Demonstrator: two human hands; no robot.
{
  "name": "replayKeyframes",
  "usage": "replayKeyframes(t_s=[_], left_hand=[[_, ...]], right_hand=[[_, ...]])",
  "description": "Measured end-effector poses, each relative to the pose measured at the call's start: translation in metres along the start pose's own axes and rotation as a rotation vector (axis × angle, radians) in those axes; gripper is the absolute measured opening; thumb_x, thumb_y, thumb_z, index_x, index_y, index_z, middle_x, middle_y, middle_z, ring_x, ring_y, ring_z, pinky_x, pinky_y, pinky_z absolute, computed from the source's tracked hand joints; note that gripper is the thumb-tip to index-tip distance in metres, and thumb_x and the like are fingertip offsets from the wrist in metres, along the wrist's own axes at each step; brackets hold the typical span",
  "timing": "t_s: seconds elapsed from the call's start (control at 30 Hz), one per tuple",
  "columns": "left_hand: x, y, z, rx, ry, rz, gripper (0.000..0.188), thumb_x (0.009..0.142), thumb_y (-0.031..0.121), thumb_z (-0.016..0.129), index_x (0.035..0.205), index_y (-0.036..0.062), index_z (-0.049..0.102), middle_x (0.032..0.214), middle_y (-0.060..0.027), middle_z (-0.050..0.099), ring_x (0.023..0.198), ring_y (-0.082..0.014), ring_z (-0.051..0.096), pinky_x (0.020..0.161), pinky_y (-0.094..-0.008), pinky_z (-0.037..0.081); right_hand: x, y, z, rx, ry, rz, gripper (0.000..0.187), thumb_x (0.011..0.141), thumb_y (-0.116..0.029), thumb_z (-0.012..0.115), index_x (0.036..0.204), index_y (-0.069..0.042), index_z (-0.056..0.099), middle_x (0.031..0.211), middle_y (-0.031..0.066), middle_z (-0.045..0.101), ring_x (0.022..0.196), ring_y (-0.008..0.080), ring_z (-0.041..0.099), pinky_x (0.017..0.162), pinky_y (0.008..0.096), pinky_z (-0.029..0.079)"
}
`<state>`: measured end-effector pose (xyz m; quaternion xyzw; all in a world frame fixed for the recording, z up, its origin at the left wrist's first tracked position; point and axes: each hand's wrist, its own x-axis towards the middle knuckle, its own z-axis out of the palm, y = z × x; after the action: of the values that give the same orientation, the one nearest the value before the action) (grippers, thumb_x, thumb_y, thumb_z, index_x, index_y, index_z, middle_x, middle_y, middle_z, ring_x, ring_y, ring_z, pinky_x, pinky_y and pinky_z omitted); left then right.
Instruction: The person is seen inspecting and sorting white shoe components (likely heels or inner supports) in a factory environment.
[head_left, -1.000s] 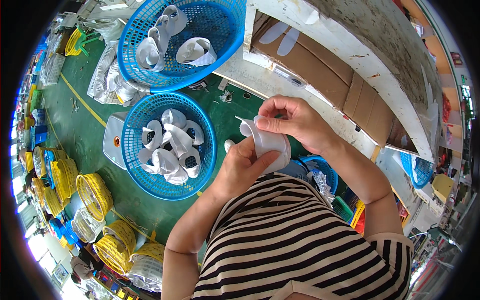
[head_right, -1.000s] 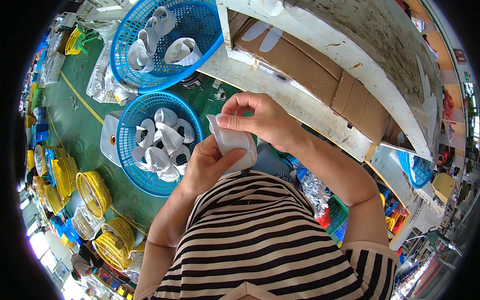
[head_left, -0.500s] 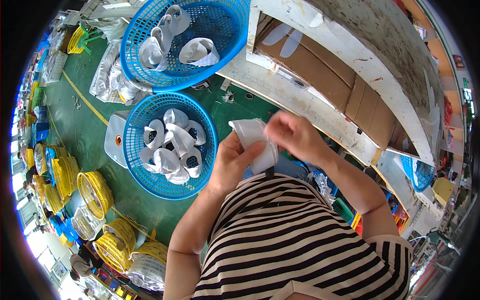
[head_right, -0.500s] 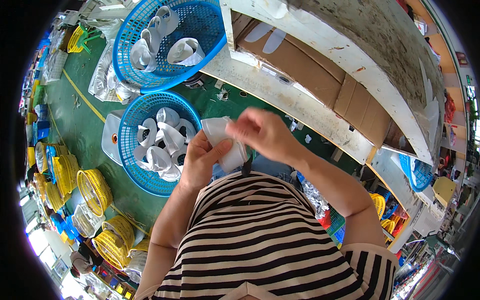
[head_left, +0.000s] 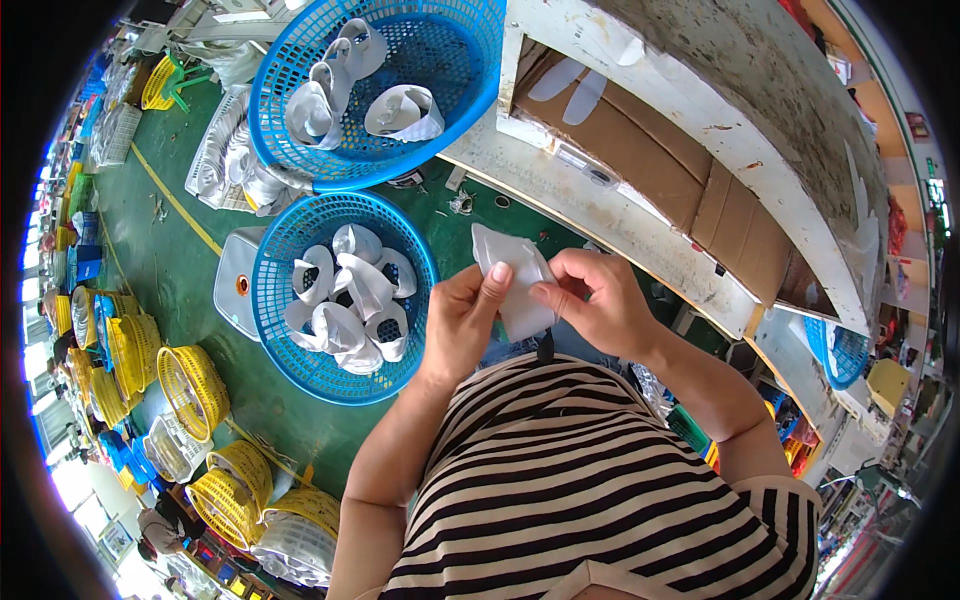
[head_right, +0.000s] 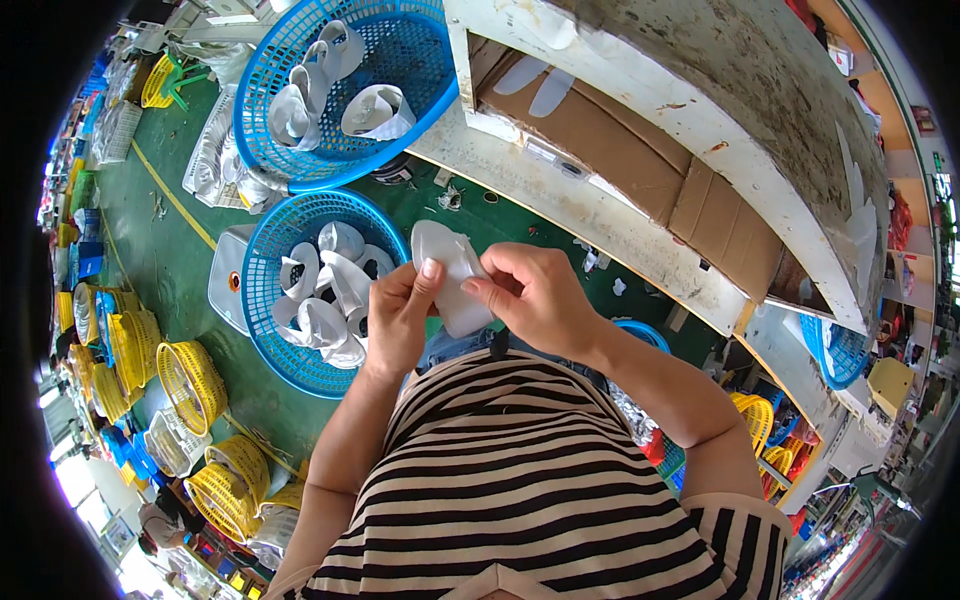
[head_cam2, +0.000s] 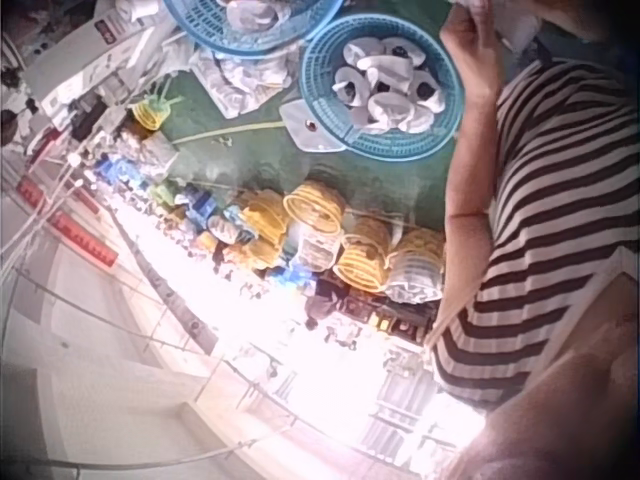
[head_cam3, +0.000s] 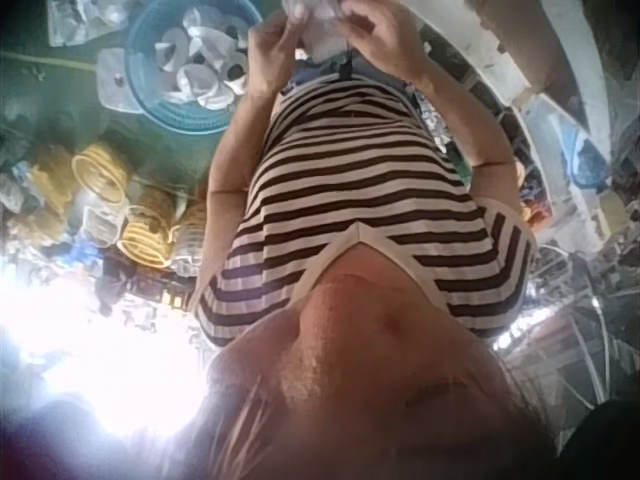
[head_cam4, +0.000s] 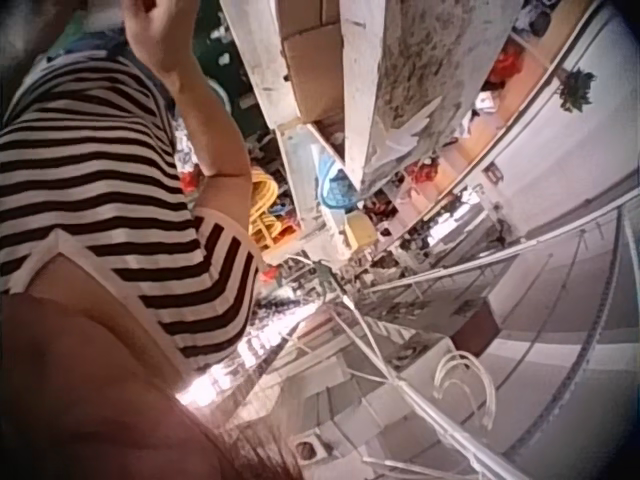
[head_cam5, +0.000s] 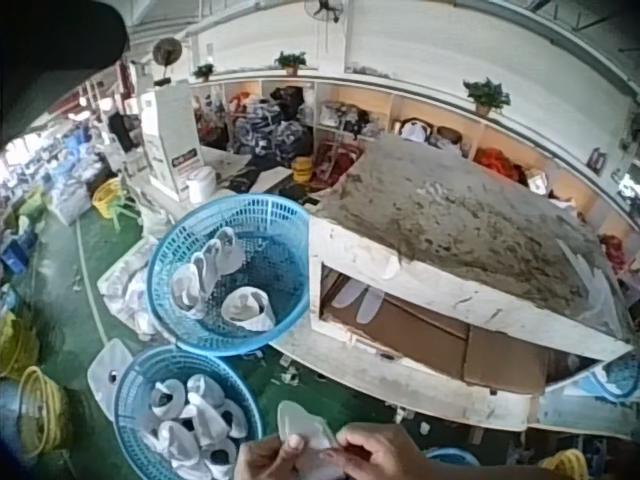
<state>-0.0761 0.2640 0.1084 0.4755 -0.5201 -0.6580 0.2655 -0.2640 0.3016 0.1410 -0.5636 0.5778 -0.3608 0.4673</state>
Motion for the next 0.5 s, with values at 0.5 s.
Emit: replayKeyframes(t_s=[0.5], left_hand=[[0.016,0.003,0.006,-0.508,0.254,-0.137,0.046,0.096,0.040,0.053,0.080,-0.0016,0.066,0.065,0.0009,0.058,0.055,-0.0046,0.045,0.048,-0.0209,0.034]], right_hand=[[0.002,-0.006,0.009,-0.096,-0.063,-0.129,0.021,0.085,-0.013,0.068,0.076,0.000,0.054,0.064,0.0054,0.048,0.054,0.0115,0.045,0.051,0.0252,0.038]])
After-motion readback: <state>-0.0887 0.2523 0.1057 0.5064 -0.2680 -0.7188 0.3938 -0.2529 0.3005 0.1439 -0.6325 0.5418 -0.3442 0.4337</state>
